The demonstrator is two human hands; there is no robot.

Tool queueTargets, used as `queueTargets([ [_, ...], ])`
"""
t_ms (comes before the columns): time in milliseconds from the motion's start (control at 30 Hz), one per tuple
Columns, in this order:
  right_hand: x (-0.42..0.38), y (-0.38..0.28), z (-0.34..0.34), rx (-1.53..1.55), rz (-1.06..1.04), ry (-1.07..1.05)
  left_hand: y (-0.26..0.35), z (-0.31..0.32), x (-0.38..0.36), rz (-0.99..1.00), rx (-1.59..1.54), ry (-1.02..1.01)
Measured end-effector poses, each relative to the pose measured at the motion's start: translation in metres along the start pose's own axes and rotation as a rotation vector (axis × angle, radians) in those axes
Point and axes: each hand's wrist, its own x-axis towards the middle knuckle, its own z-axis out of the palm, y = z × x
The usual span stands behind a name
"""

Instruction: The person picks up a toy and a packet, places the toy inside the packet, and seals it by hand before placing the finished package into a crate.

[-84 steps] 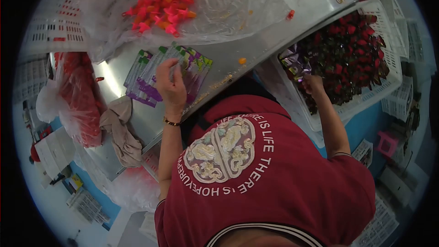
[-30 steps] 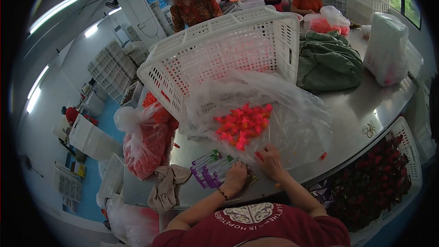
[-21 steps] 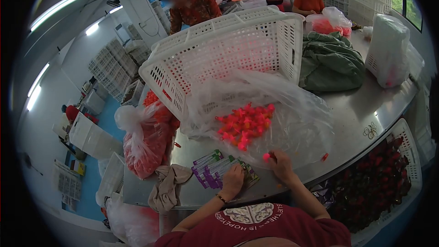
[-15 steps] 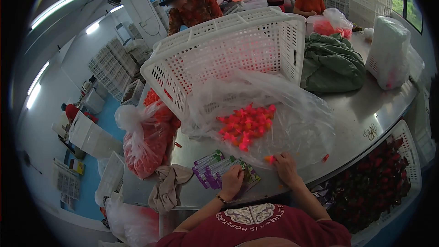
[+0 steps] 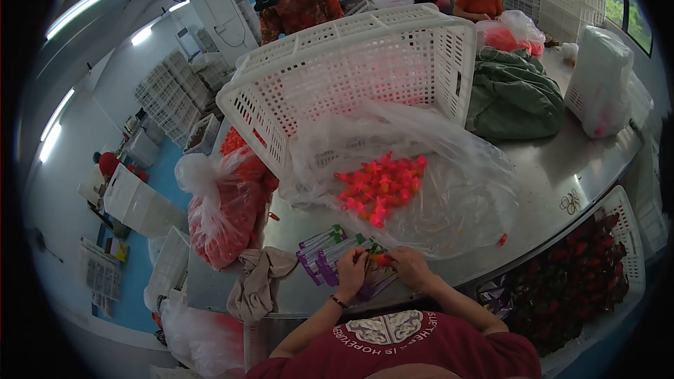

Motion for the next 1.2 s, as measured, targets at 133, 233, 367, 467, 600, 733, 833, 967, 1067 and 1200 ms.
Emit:
queueTargets([
  [133, 0.008, 0.006, -0.005, 0.290, 0.198, 0.127, -0.009, 0.005, 0.001, 0.071, 0.014, 0.024],
  [233, 0.015, 0.007, -0.009, 0.523, 0.370, 0.161, -0.003, 0.005, 0.003, 0.067, 0.007, -0.008],
  [367, 0.021, 0.004, -0.005, 0.786, 0.517, 0.162, 0.002, 0.007, 0.002, 0.054, 0.005, -0.014],
  [467, 0.016, -0.009, -0.005, 0.884, 0.636, 0.110, 0.002, 0.008, -0.004, 0.015, -0.010, -0.024],
  [600, 0.014, -0.002, 0.008, 0.817, 0.487, 0.171, 0.004, 0.010, -0.001, 0.079, -0.013, -0.012],
  [733, 0.006, 0.003, 0.007, 0.426, 0.301, 0.184, 0.001, 0.010, -0.002, 0.048, -0.045, -0.036],
  [833, 0.004, 0.005, 0.006, 0.292, 0.245, 0.198, 0.000, 0.011, -0.003, 0.092, -0.035, -0.009],
  [967, 0.003, 0.000, 0.005, 0.275, 0.221, 0.206, -0.002, 0.011, -0.004, 0.070, -0.047, -0.023],
  [1067, 0.004, -0.004, -0.004, 0.118, 0.082, 0.202, -0.002, 0.009, -0.002, 0.064, -0.073, -0.010],
  [1200, 0.006, -0.004, -0.013, -0.050, -0.060, 0.177, 0.000, 0.008, -0.001, 0.083, -0.077, -0.007],
])
